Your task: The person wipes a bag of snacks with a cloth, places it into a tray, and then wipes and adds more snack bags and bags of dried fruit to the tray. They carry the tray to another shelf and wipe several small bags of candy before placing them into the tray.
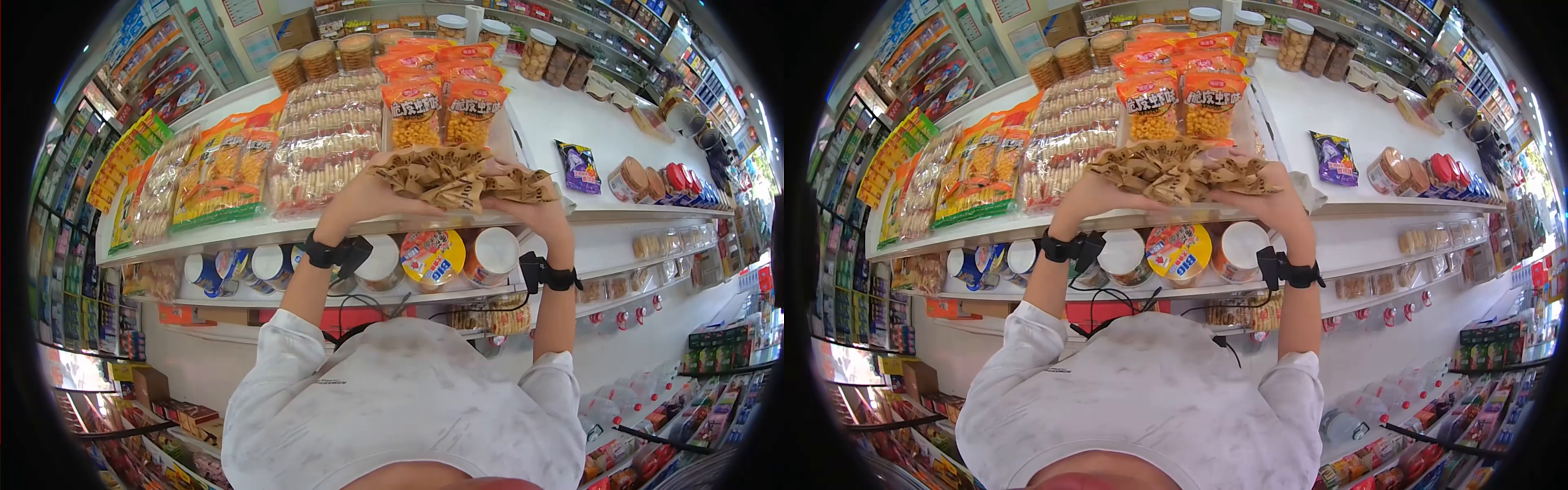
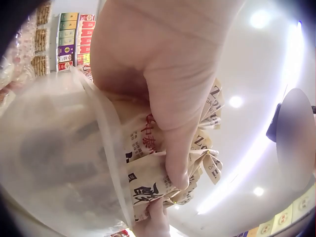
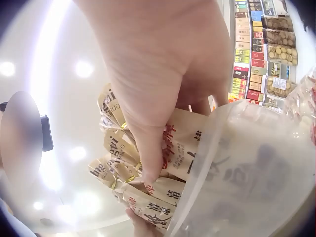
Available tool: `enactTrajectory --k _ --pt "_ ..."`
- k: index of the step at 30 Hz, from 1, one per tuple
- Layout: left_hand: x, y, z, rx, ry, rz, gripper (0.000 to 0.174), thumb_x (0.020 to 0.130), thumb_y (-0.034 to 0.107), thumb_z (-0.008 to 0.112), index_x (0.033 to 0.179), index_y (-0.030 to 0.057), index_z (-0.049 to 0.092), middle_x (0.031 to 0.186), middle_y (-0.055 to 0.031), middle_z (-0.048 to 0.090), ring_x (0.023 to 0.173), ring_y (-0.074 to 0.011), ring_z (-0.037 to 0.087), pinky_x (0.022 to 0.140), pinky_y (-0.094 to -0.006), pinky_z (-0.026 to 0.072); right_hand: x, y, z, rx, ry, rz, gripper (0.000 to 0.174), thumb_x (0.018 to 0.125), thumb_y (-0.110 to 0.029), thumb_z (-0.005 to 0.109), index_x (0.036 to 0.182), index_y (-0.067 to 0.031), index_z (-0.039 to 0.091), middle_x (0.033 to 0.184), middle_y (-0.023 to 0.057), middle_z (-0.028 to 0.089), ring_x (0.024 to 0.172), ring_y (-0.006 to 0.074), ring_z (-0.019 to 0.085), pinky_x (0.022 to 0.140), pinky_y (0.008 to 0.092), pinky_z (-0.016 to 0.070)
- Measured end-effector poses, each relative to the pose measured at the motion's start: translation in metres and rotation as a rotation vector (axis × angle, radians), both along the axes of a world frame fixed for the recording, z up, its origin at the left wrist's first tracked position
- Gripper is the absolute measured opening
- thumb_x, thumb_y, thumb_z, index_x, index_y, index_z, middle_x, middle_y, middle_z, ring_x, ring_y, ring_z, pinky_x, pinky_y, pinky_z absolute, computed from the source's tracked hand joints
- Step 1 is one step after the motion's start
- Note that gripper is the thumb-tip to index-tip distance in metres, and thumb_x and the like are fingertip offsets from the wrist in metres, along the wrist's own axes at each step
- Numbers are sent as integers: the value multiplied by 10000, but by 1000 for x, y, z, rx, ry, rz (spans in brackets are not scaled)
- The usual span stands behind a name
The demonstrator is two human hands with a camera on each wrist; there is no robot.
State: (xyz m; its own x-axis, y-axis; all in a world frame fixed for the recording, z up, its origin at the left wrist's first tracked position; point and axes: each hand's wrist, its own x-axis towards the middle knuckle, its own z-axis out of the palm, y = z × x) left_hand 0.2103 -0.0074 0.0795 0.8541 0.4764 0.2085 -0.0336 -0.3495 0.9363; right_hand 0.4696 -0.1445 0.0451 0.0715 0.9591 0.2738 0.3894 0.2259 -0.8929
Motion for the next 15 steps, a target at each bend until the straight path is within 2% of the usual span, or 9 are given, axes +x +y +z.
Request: enactTrajectory --k 2,3,5,6,8,9,12,15 --pt "-2 7 -11 -64 36 9 560 727 83 888 1224 18 639 1154 -38 712 1054 -109 639 935 -284 523 -7 -1 1 70 6 -51 523 776 -40 838 1253 12 631 1131 54 724 989 113 661 869 272 536" --pt "-3 9 -12 -12 31 6 541 730 80 885 1211 16 646 1136 -36 716 1044 -108 640 931 -282 523 -9 -2 2 104 8 -72 452 775 -42 840 1193 18 678 1083 47 739 949 114 668 835 268 539" --pt "-5 13 -14 91 25 7 504 736 75 880 1185 12 660 1099 -31 725 1025 -105 644 924 -278 524 -9 -2 0 100 -8 -63 440 772 -42 839 1182 8 687 1117 58 730 992 122 665 879 271 533" --pt "-7 19 -26 161 -21 14 551 742 67 876 1231 12 628 1139 -37 711 1039 -113 646 926 -283 529 -8 -1 -1 99 -15 -57 434 771 -42 838 1177 4 692 1135 63 725 1013 125 664 900 272 530" --pt "-8 33 -53 311 -117 26 646 753 51 870 1322 11 565 1218 -49 685 1068 -130 651 931 -292 538 -2 1 -4 252 -233 1 491 779 -31 827 1243 -21 667 1192 72 703 1082 143 648 960 280 511" --pt "-8 31 -49 241 -87 12 691 751 47 870 1357 22 536 1243 -52 672 1096 -132 638 948 -295 531 -2 2 -1 334 -343 27 520 783 -26 821 1276 -34 655 1221 77 691 1116 152 639 990 284 501" --pt "-10 17 -30 92 -30 -63 810 744 36 870 1444 53 461 1319 -61 630 1177 -136 598 999 -304 505 -14 -7 12 233 -40 125 604 786 -3 806 1352 -67 604 1295 85 655 1202 183 606 1067 323 461" --pt "-13 2 -6 43 -26 -162 863 736 33 871 1477 69 432 1379 -68 590 1231 -136 563 1043 -309 477 -22 -18 20 100 228 141 639 786 19 791 1379 -86 575 1310 82 649 1233 198 587 1054 330 472"
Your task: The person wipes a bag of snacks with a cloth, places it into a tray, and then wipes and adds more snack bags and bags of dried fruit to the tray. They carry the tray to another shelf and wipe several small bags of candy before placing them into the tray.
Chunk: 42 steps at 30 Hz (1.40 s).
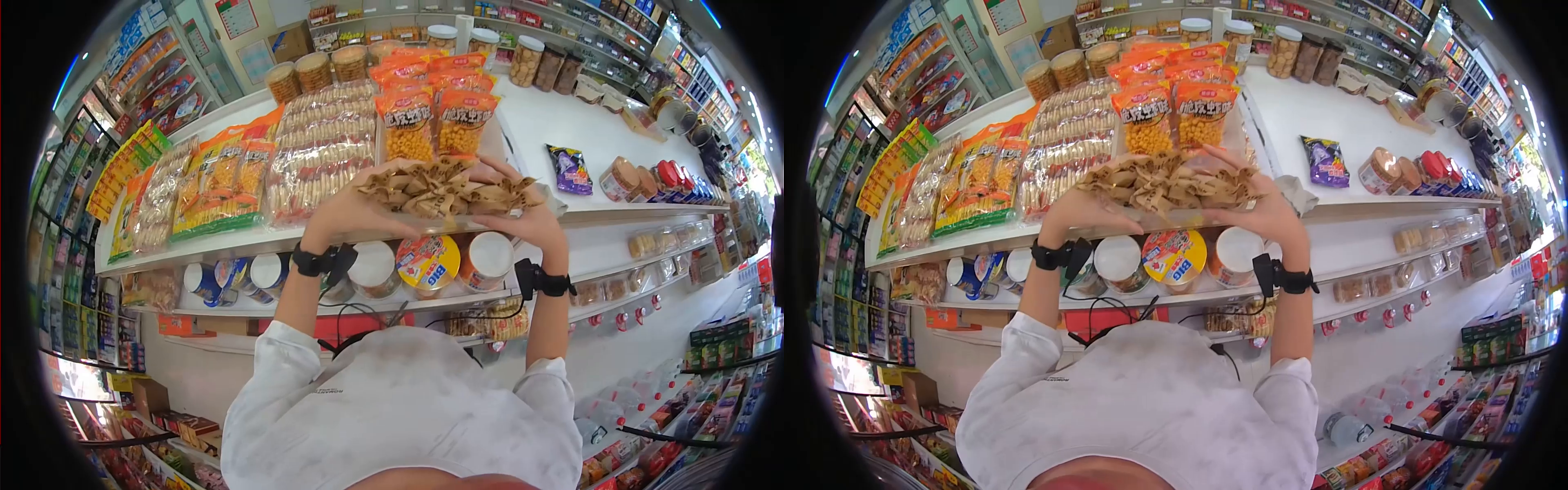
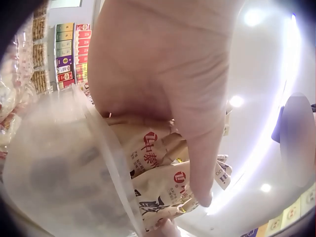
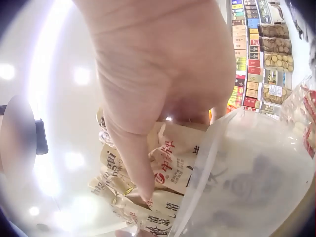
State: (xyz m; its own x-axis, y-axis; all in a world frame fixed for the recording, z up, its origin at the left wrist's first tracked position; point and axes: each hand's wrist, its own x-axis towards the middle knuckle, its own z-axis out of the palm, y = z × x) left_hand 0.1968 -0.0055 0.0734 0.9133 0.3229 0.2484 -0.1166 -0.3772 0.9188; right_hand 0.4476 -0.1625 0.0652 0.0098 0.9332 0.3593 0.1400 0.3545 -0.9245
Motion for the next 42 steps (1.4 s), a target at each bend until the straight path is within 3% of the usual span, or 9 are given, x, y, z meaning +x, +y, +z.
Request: enactTrajectory --k 4,5,9,13,15,21,27,36,42 --pt "2 1 4 12 50 -21 789 742 55 868 1439 61 497 1415 -68 570 1242 -141 557 1065 -304 461 19 8 -15 42 -395 -75 678 717 6 815 1350 -96 597 1204 57 707 1235 194 597 1245 432 223" --pt "-1 3 5 88 92 -11 770 748 60 865 1430 59 508 1421 -67 566 1245 -142 556 1066 -303 460 25 14 -23 104 -435 -51 682 693 -20 826 1334 -104 610 1138 46 732 1222 196 607 1274 456 86" --pt "2 5 -12 68 59 17 776 732 156 892 1416 89 532 1363 -101 621 1208 -164 594 1048 -325 474 23 13 -33 184 -510 -152 781 696 -74 857 1405 -93 531 1254 60 672 1248 198 578 1252 439 172" --pt "3 13 -33 453 -185 331 863 702 177 901 1455 115 483 1517 -136 451 1431 -283 400 1160 -407 349 -1 2 -39 161 -179 -307 1001 690 -108 887 1528 -86 341 1439 83 525 1317 207 504 1191 415 308" --pt "-6 8 -32 381 -153 373 900 702 177 899 1479 125 446 1522 -135 436 1436 -279 388 1167 -409 338 -1 3 -46 187 -142 -293 1071 720 -106 876 1571 -72 227 1522 93 429 1366 237 448 1133 405 395" --pt "-35 15 -48 250 -59 419 870 782 143 831 1519 84 373 1523 -125 423 1429 -254 391 1159 -411 368 -21 -30 -64 43 -22 -651 845 860 -82 770 1540 -37 271 1494 203 420 1359 298 460 1130 430 399" --pt "-25 46 -62 -104 -120 330 747 934 55 641 1576 106 262 1582 -148 346 1469 -237 336 1142 -394 377 -27 -47 -79 -226 330 -451 658 1041 -230 558 1545 26 220 1459 271 422 1254 331 565 1067 424 475" --pt "25 44 -66 -262 -231 397 614 983 172 575 1531 33 336 1429 -122 505 1288 -182 465 1089 -315 365 -63 -23 -72 -212 329 -534 840 1032 -347 570 1570 22 41 1462 273 388 1201 302 592 1022 388 505" --pt "11 20 -78 -54 -414 684 595 1018 193 555 1528 15 307 1443 -121 464 1284 -183 457 1088 -328 366 -47 13 -92 -154 322 -485 859 1008 -331 614 1586 0 72 1551 223 319 1368 297 433 1056 388 450"
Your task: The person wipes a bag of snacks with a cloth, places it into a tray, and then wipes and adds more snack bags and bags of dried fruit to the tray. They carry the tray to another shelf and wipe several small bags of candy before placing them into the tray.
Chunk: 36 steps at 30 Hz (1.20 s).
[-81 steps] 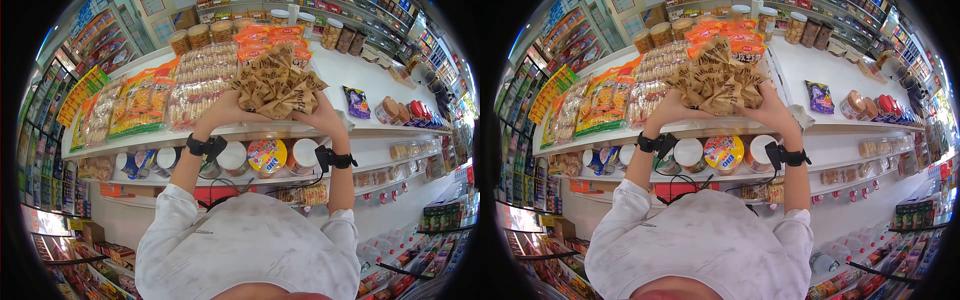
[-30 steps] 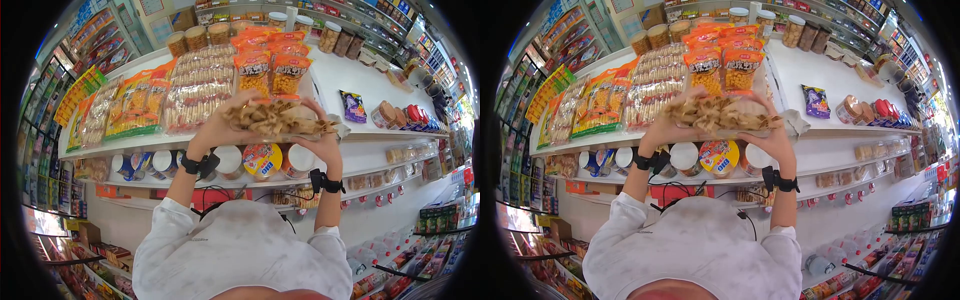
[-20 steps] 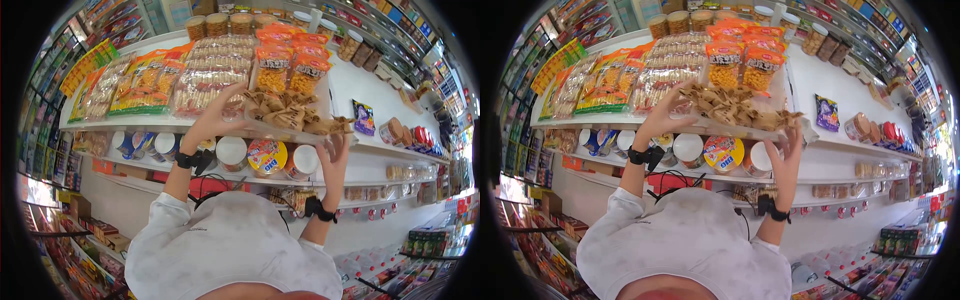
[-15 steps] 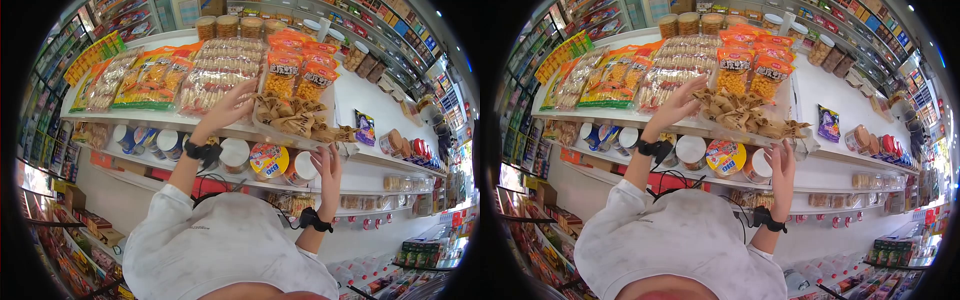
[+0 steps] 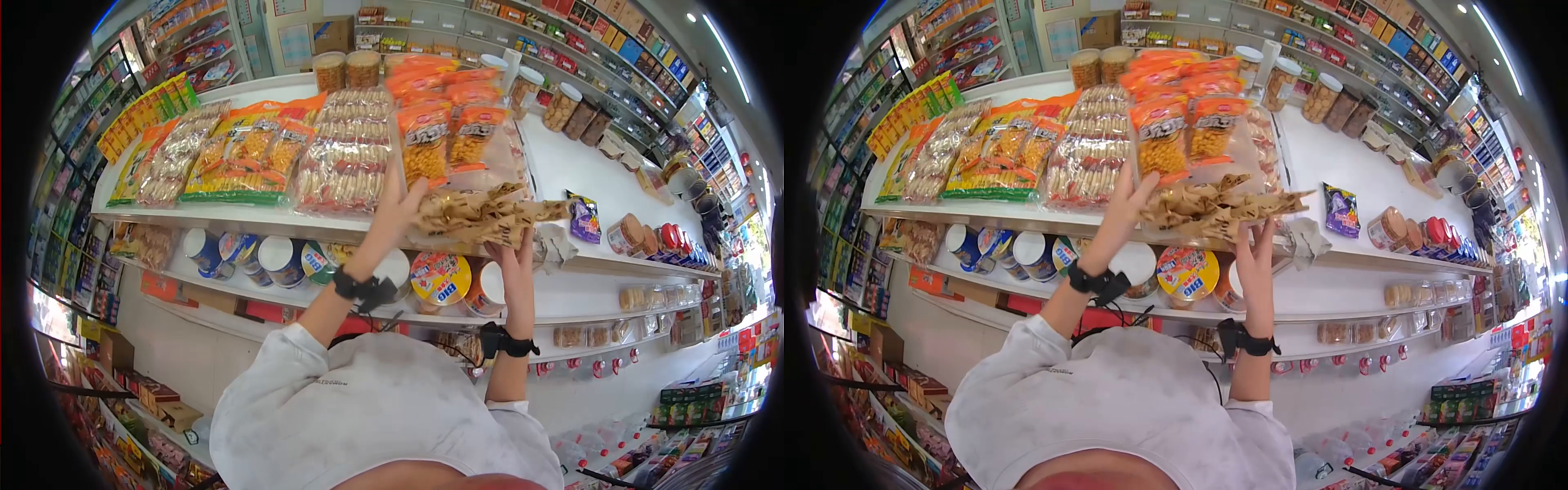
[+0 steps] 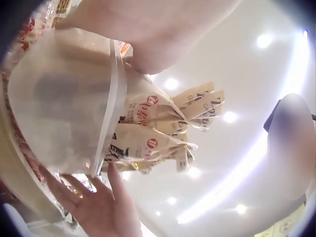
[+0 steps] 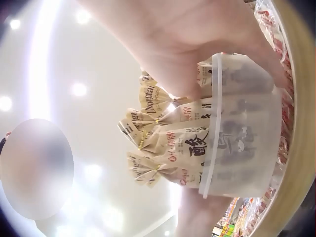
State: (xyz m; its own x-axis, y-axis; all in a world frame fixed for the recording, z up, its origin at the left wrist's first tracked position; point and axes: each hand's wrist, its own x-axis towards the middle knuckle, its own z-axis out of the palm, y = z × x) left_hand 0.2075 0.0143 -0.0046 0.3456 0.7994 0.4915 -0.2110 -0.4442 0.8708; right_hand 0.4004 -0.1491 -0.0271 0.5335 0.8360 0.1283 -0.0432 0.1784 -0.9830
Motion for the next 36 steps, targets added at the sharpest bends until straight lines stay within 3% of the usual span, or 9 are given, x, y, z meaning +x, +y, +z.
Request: enactTrajectory --k 8,10,12,13,16,19,25,31,36 --pt "-14 -41 -15 -81 -134 84 709 1027 124 546 1570 20 102 1523 -134 327 1355 -203 387 1128 -345 336 25 90 19 120 -417 74 525 981 -185 501 1474 -39 397 1346 130 532 1224 213 526 1000 350 459" --pt "-17 -51 -17 -148 -98 41 773 1030 135 550 1574 -13 22 1578 -161 236 1436 -227 304 1168 -370 303 4 113 48 211 33 115 455 996 -211 510 1417 -46 457 1315 106 552 1207 190 534 971 336 475" --pt "-17 -64 -11 -235 -47 14 814 1027 137 558 1571 -36 -22 1609 -189 163 1485 -249 227 1195 -389 274 23 154 37 133 141 89 445 1013 -259 514 1406 -54 474 1300 89 566 1183 175 546 950 335 485" --pt "-21 -56 -17 -221 -19 -50 964 984 197 644 1568 -4 -97 1629 -266 -98 1520 -334 72 1182 -429 310 25 162 35 96 197 75 442 1022 -283 516 1401 -58 482 1292 80 573 1171 168 552 940 334 491" --pt "-31 -41 -18 -185 -25 -149 948 980 179 647 1577 11 -70 1631 -284 -33 1509 -324 164 1159 -425 350 26 159 37 109 271 96 476 1037 -362 516 1391 -46 488 1302 74 577 1158 187 565 955 340 487" --pt "-54 -45 2 -366 -18 -152 775 1001 91 580 1570 -33 67 1588 -221 213 1481 -297 277 1136 -400 391 20 147 34 109 210 -23 411 1050 -356 492 1354 -80 521 1238 79 607 1165 193 575 953 353 491" --pt "-115 -21 37 -141 -80 94 421 993 42 532 1399 -30 445 1310 -161 568 1203 -233 583 1035 -366 475 -21 87 50 272 -107 -138 511 1054 -334 507 1431 2 436 1364 135 550 1283 220 533 1057 335 433" --pt "-135 13 29 69 -116 529 266 994 41 519 1246 -33 560 1195 -151 624 1103 -208 624 944 -346 520 -62 73 37 279 -365 -354 594 958 -202 662 1430 49 402 1390 250 509 1330 337 488 1113 409 382" --pt "-108 -12 38 211 45 234 160 1003 34 531 1118 -45 609 1081 -124 651 1000 -185 650 929 -315 516 -72 74 22 219 -417 -322 659 931 -234 689 1426 71 380 1379 269 498 1335 371 470 1129 428 357"
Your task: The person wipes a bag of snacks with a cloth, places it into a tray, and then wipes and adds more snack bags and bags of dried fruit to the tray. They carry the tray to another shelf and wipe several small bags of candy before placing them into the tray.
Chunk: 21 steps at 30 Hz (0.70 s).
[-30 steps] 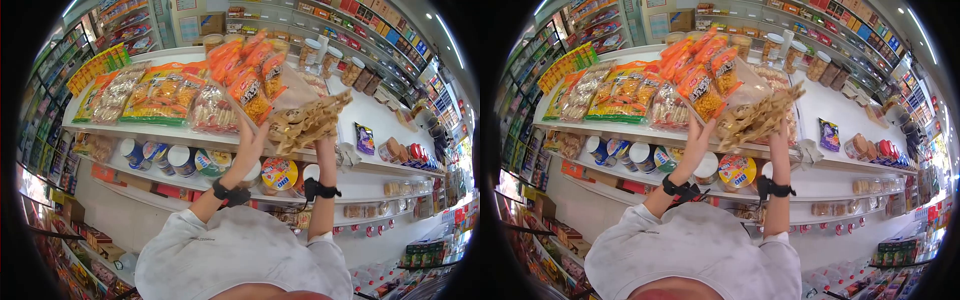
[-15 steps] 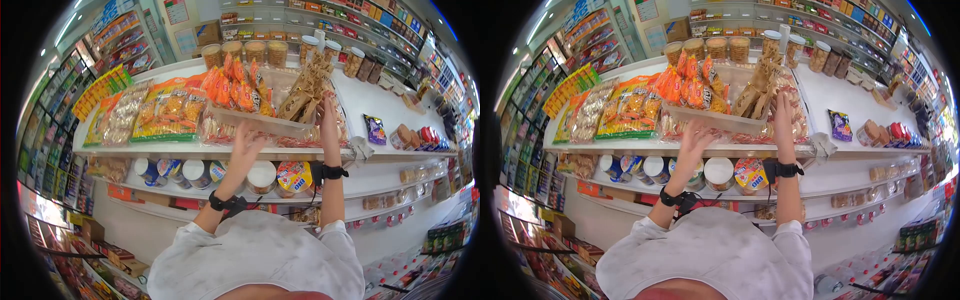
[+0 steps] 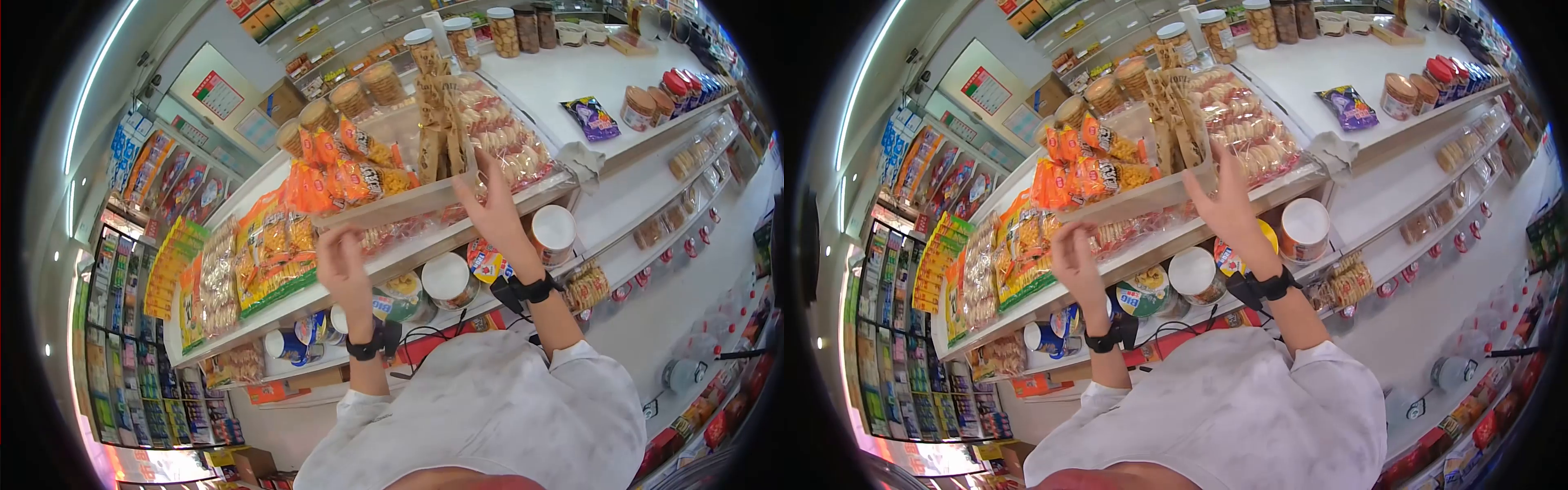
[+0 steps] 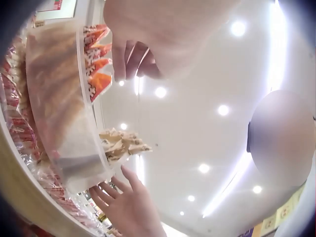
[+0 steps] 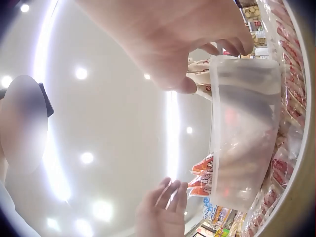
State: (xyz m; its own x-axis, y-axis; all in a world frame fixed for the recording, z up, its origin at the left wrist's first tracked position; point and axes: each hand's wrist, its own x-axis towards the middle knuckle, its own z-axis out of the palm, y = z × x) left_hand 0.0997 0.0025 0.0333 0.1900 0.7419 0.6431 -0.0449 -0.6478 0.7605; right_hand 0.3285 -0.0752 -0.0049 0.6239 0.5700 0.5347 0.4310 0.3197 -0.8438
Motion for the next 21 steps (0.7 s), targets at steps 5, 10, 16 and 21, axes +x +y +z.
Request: enactTrajectory --k 5,10,16,21 --pt "48 5 17 189 263 -116 183 970 20 598 1141 -45 612 1126 -126 644 1020 -185 651 945 -300 499 -10 -15 -6 -123 -118 -12 783 930 -236 683 1522 62 267 1488 291 398 1389 384 413 1134 425 345" --pt "100 26 30 421 449 -95 364 944 63 650 1286 -23 558 1210 -166 638 1058 -232 664 929 -337 522 -6 -23 -11 -66 23 126 750 934 -217 677 1508 67 287 1476 287 415 1380 386 422 1132 421 349" --pt "127 52 27 226 620 -300 573 937 85 669 1439 -23 413 1291 -188 618 1052 -236 682 886 -339 553 0 -26 -27 -5 110 182 695 936 -194 674 1474 74 326 1430 280 457 1329 378 473 1099 420 381" --pt "115 49 42 -89 498 -267 444 968 105 645 1370 -28 509 1198 -111 667 1021 -148 664 853 -280 538 4 -35 -25 9 215 227 658 937 -187 673 1452 68 354 1368 258 501 1207 340 555 1016 403 445"
